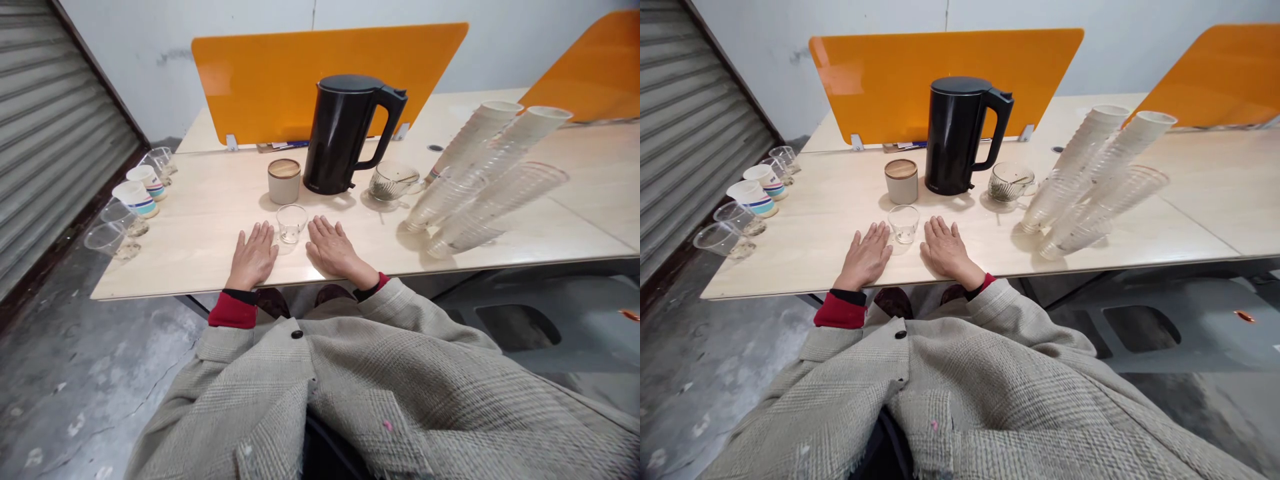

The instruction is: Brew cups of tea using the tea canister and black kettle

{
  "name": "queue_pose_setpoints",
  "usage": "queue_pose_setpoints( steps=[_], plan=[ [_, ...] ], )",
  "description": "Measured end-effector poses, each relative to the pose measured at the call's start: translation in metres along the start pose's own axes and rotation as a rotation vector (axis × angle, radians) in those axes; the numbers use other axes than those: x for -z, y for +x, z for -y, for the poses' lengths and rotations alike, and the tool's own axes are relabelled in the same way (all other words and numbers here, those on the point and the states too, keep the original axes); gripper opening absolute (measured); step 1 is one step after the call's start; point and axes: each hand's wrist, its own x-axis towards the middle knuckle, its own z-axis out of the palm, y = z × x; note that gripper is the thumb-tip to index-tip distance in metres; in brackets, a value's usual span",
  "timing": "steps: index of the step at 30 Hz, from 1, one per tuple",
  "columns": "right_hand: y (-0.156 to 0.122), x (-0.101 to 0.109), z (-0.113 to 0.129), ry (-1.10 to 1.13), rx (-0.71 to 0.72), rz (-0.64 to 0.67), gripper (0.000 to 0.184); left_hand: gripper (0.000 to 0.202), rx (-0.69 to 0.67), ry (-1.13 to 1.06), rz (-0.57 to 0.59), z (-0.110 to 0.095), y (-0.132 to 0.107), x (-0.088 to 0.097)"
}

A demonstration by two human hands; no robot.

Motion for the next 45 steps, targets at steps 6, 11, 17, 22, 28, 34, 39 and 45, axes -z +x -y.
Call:
queue_pose_setpoints(
  steps=[6,11,17,22,28,34,39,45],
  plan=[
    [-0.0004,0.0010,0.0009,0.005,0.000,0.009,0.069,0.068,0.002,-0.018,-0.002,-0.0013,-0.0012,0.0015],
    [-0.0007,0.0027,0.0016,0.004,-0.005,0.020,0.070,0.068,0.003,-0.025,0.007,-0.0008,-0.0005,0.0017],
    [0.0000,0.0022,0.0013,0.009,-0.002,0.020,0.070,0.068,0.002,-0.030,0.001,0.0006,0.0003,-0.0001],
    [0.0006,-0.0002,0.0004,0.017,0.002,0.003,0.070,0.069,0.007,-0.016,0.005,-0.0011,-0.0012,0.0014],
    [0.0015,-0.0016,-0.0005,0.002,-0.007,0.009,0.070,0.068,0.011,-0.010,0.013,-0.0024,-0.0019,0.0032],
    [0.0013,-0.0013,-0.0002,-0.003,-0.003,0.004,0.069,0.068,0.009,-0.008,0.006,-0.0015,-0.0013,0.0023],
    [0.0010,-0.0011,-0.0003,0.000,-0.004,0.000,0.069,0.068,0.009,-0.011,0.011,-0.0010,0.0000,0.0015],
    [0.0021,-0.0054,-0.0026,0.027,0.033,-0.055,0.068,0.069,-0.001,0.002,0.003,0.0004,0.0018,0.0010]
  ],
)
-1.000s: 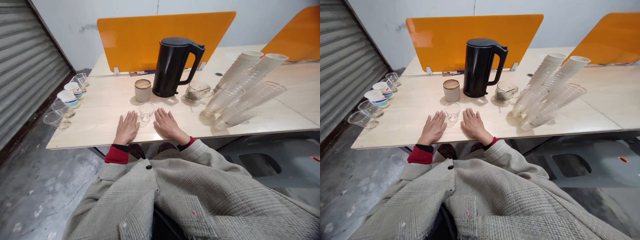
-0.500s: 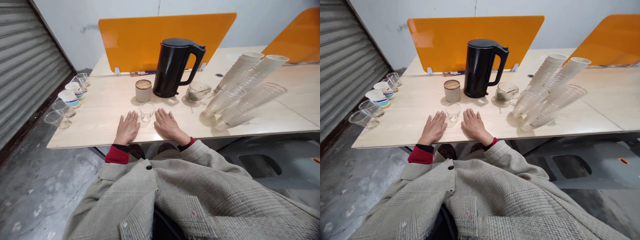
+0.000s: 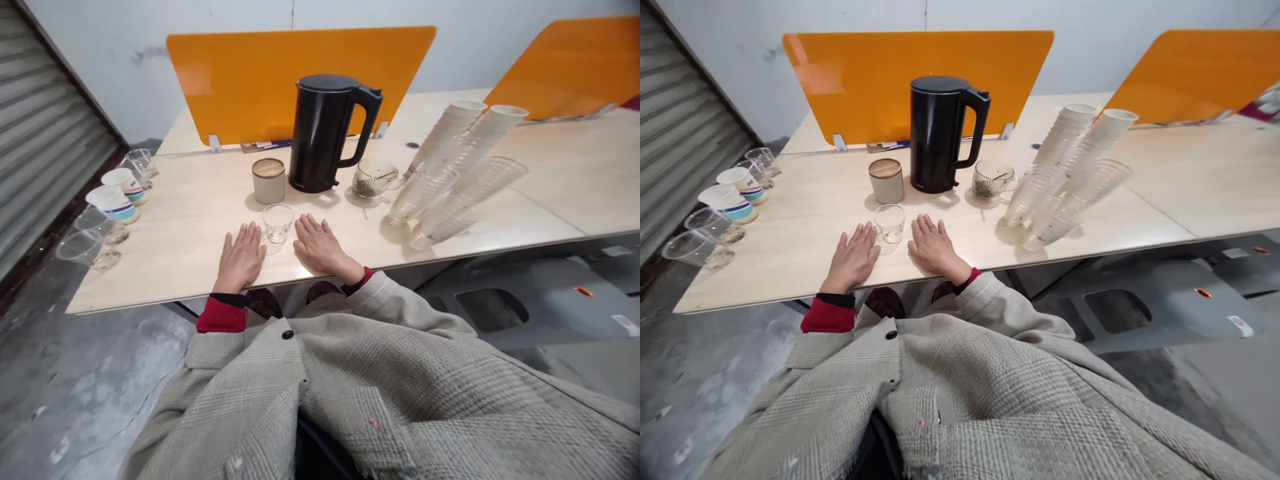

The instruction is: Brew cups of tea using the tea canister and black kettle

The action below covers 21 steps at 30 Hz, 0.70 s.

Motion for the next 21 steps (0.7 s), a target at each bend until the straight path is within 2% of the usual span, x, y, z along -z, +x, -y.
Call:
queue_pose_setpoints(
  steps=[7,14,16,19,21],
  plan=[
    [-0.002,-0.005,-0.023,0.133,-0.018,-0.153,0.064,0.069,-0.008,0.038,-0.012,0.002,0.003,-0.002],
    [-0.011,-0.008,-0.052,0.207,-0.080,-0.252,0.060,0.068,-0.005,0.063,-0.019,0.003,0.004,-0.003],
    [-0.011,-0.003,-0.066,0.247,-0.154,-0.362,0.059,0.068,-0.007,0.066,-0.021,0.003,0.004,-0.003],
    [-0.007,0.015,-0.096,0.288,-0.381,-0.637,0.061,0.069,-0.011,0.064,-0.018,0.003,0.004,-0.003],
    [-0.001,0.031,-0.116,0.276,-0.524,-0.770,0.064,0.070,-0.009,0.062,-0.017,0.004,0.004,-0.002]
  ],
)
